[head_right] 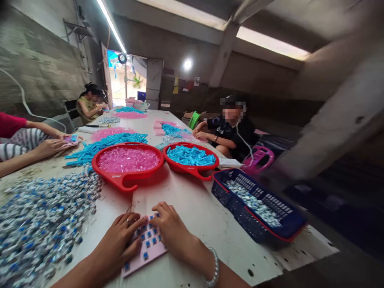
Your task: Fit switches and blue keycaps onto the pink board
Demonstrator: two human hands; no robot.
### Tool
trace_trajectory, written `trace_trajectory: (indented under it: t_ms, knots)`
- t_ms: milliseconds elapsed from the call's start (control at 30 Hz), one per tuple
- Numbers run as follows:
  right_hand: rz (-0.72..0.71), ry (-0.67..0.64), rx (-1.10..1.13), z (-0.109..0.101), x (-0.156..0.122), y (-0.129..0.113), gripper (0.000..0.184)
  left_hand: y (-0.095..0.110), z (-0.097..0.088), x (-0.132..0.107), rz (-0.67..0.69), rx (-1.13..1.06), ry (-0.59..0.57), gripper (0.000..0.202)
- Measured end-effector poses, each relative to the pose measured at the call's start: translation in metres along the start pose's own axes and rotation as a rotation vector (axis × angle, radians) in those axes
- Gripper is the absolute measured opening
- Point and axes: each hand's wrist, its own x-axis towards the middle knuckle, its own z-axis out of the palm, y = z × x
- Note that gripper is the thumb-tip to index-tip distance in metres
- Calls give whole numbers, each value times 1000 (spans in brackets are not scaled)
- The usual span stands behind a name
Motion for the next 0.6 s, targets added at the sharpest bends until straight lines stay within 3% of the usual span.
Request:
trace_trajectory:
  t_ms: [167,333,467,600]
  knots:
    - [-29,97,-31,3,11,1,25,-18,8,2,51,-29,76,39]
    - [-19,328,141,-14,37,3,31,-20,6,-2,149,-96,-24,59]
    - [-41,346,95,-40,93,6,20,-10,-1,-1,112,-98,-170,64]
    - [102,230,-71,-58,163,7,20,-3,-9,2,82,-103,-213,62]
